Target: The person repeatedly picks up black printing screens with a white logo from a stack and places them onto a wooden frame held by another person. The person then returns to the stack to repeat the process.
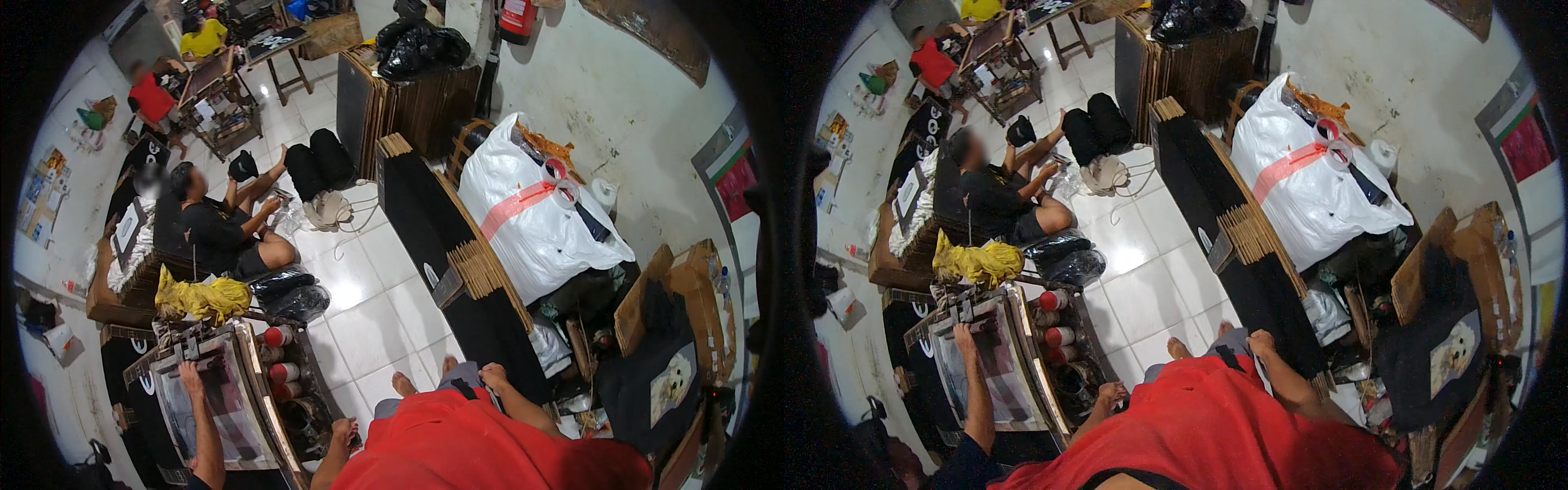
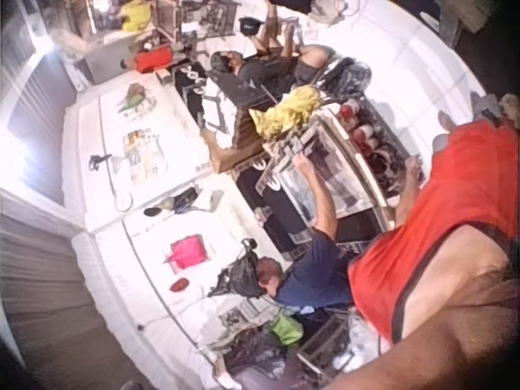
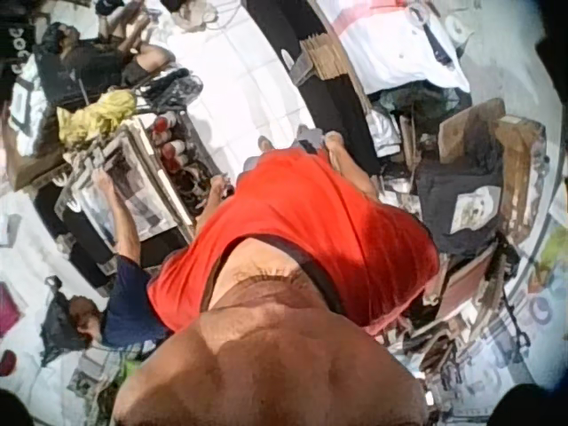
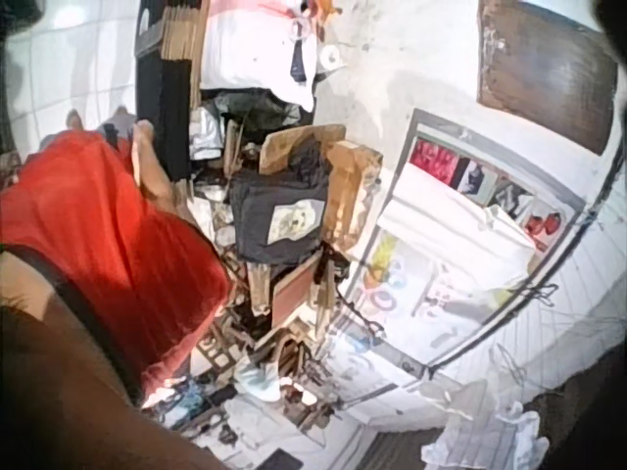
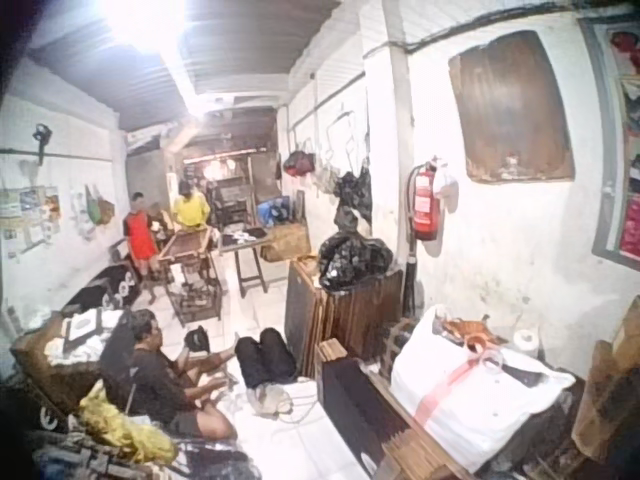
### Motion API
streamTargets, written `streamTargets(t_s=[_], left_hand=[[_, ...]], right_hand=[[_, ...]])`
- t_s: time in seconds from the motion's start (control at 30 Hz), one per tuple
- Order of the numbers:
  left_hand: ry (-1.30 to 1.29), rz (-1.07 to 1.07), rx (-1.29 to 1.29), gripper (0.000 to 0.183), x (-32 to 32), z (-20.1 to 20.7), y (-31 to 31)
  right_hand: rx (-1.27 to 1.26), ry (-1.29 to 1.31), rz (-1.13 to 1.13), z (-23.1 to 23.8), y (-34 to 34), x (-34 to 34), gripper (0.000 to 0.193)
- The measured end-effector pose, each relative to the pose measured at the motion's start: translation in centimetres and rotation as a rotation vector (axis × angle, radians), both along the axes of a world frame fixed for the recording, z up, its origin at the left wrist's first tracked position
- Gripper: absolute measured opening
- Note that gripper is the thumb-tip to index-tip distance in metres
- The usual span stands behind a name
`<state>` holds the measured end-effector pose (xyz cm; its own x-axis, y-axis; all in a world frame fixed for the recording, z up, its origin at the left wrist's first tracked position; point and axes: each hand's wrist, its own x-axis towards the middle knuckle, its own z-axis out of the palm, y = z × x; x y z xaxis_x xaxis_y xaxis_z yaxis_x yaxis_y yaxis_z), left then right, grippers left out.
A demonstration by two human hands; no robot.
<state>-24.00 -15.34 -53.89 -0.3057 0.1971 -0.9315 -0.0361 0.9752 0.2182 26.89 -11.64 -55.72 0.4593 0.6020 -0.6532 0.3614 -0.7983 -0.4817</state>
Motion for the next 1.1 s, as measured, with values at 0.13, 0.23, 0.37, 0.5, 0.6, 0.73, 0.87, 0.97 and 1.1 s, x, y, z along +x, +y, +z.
streamTargets(t_s=[0.13,0.23,0.37,0.5,0.6,0.73,0.87,0.97,1.1], left_hand=[[-0.071,0.038,0.153,0.014,3.9,-0.7,1.3],[-0.055,0.038,0.203,0.016,8.0,0.1,3.5],[-0.065,0.029,0.297,0.017,13.2,2.4,5.7],[-0.038,0.041,0.369,0.020,16.6,4.0,5.5],[-0.005,0.052,0.364,0.017,17.5,4.1,3.5],[-0.074,0.151,0.243,0.015,17.1,3.4,-1.3],[0.184,0.022,0.102,0.027,17.9,1.2,-7.1],[0.351,-0.483,0.036,0.039,17.5,-1.2,-9.7],[0.283,-0.656,0.087,0.044,17.1,-3.3,-10.7]], right_hand=[[0.085,0.064,0.081,-0.3,2.6,2.2,0.008],[0.084,0.126,-0.007,0.5,4.1,4.5,0.009],[0.042,0.280,-0.109,2.7,4.7,8.4,0.012],[-0.171,0.222,-0.035,3.4,4.0,11.8,0.004],[-0.239,0.222,-0.036,2.8,3.3,13.6,0.010],[-0.242,0.220,0.082,2.0,3.9,14.2,0.011],[-0.192,0.262,0.141,2.0,6.7,12.6,0.008],[-0.108,0.265,0.155,2.5,9.1,10.9,0.007],[-0.033,0.315,0.148,3.5,11.2,9.3,0.013]])
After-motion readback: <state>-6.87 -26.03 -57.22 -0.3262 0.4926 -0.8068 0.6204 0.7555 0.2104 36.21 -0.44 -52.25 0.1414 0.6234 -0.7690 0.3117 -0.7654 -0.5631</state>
